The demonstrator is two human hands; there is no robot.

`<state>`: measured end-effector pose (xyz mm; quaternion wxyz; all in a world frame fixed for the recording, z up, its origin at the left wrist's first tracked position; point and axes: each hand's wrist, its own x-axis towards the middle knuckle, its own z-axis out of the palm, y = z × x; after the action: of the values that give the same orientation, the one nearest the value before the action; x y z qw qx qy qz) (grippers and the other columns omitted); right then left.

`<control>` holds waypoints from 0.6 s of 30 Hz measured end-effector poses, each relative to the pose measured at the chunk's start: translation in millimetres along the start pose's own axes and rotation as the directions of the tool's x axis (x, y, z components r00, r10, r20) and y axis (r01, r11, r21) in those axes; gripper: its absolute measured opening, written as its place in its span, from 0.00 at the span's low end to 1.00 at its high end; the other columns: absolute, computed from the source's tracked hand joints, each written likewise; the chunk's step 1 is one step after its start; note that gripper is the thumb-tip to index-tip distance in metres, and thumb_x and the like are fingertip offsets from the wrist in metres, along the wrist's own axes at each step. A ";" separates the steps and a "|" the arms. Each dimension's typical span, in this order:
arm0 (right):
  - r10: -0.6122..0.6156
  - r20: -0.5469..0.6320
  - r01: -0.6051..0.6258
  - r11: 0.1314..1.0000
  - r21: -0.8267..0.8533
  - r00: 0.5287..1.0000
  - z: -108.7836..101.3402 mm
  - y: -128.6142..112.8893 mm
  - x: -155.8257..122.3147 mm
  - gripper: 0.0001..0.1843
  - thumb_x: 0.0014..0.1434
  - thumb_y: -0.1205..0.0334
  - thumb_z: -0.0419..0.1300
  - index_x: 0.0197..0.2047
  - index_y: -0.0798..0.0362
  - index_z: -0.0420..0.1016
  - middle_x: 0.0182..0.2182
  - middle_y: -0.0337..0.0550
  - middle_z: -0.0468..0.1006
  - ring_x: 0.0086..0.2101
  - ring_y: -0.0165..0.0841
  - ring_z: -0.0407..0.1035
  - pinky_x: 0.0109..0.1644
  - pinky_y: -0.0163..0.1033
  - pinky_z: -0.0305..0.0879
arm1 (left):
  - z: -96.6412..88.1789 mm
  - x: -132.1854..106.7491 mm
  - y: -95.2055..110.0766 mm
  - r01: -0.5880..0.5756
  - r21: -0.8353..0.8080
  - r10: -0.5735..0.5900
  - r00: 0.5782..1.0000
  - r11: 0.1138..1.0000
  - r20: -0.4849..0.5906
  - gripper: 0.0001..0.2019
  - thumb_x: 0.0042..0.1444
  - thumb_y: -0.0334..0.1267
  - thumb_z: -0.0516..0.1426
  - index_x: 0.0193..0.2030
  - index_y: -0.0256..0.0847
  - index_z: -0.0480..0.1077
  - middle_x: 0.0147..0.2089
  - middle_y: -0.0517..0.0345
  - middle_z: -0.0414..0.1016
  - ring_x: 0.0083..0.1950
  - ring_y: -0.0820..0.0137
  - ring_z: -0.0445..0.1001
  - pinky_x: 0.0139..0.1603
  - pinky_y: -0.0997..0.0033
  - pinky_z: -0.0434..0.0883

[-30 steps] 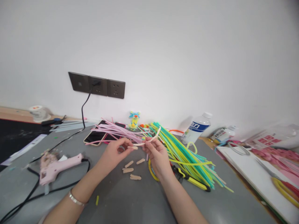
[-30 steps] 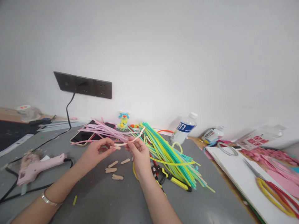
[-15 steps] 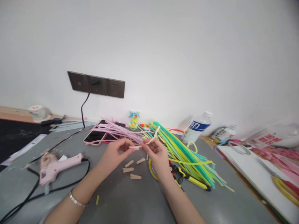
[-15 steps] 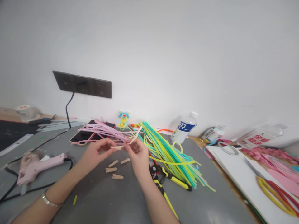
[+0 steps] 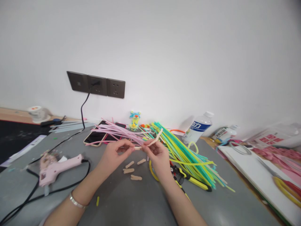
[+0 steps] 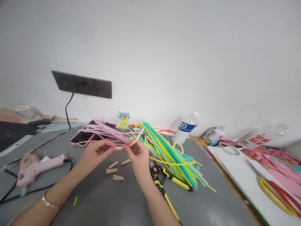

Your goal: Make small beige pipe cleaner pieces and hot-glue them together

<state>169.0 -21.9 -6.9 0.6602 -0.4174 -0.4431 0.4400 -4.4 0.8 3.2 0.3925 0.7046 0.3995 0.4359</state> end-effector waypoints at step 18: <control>0.131 0.154 -0.121 0.990 -0.073 0.979 -3.2 -12.6 -1.4 0.12 0.49 0.53 0.72 0.30 0.52 0.81 0.25 0.42 0.83 0.28 0.35 0.77 0.37 0.38 0.74 | -5.6 -1.5 -5.8 -0.422 0.098 0.430 0.899 0.901 -0.081 0.06 0.58 0.29 0.60 0.37 0.40 0.79 0.35 0.56 0.85 0.35 0.71 0.83 0.36 0.78 0.79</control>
<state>174.4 -27.1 3.8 0.5801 -0.4293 -0.4804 0.4985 -11.3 2.7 -0.7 0.2392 0.7669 0.2717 0.5300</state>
